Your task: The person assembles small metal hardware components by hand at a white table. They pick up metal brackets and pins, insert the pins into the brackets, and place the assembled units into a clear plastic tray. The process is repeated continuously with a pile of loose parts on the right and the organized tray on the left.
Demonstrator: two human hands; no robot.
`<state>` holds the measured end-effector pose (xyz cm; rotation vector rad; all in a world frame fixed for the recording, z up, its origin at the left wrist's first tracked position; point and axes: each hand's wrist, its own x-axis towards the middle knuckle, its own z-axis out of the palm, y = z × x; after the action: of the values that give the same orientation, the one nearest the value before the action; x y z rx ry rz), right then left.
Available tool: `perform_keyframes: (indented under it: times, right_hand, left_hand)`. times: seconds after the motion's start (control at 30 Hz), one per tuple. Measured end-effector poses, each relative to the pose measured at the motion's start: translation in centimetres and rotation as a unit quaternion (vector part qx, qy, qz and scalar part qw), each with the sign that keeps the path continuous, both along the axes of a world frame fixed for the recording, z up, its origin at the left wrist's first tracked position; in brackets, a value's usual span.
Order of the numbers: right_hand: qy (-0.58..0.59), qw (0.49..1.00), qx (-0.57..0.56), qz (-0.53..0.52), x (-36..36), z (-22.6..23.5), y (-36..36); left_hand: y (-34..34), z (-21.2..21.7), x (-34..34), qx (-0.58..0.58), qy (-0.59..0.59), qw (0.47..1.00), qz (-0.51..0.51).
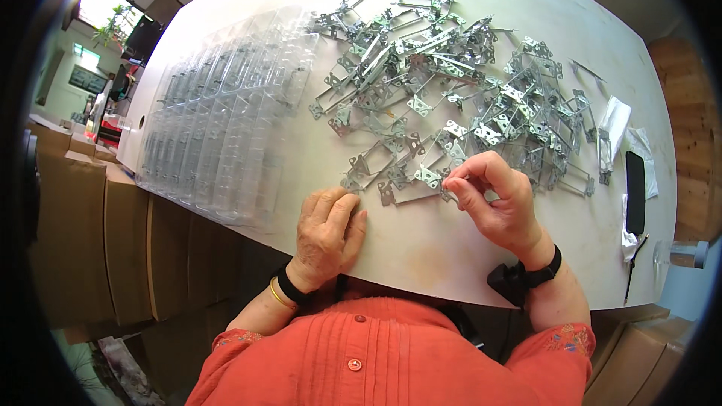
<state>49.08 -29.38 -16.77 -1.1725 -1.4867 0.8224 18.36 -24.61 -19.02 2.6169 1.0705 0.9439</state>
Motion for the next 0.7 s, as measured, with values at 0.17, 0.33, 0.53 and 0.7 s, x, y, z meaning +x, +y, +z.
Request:
perform_keyframes:
  times: [0.17,0.33,0.53,0.7]
  right_hand:
    - [-0.008,1.000,0.003,-0.003,-0.01,0.17,-0.03]
    - [-0.013,1.000,0.003,-0.005,0.07,0.01,-0.05]
    - [-0.014,1.000,0.010,-0.003,0.10,0.27,-0.04]
    - [0.001,0.999,0.028,-0.024,0.06,0.25,-0.05]
  left_hand:
    - [-0.01,0.13,0.13,-0.013,0.017,1.000,0.013]
    - [-0.07,-0.21,-0.01,-0.021,0.017,1.000,0.010]
    - [-0.08,-0.24,0.01,-0.011,0.028,0.999,-0.017]
    - [-0.25,-0.26,0.06,-0.015,0.022,1.000,-0.014]
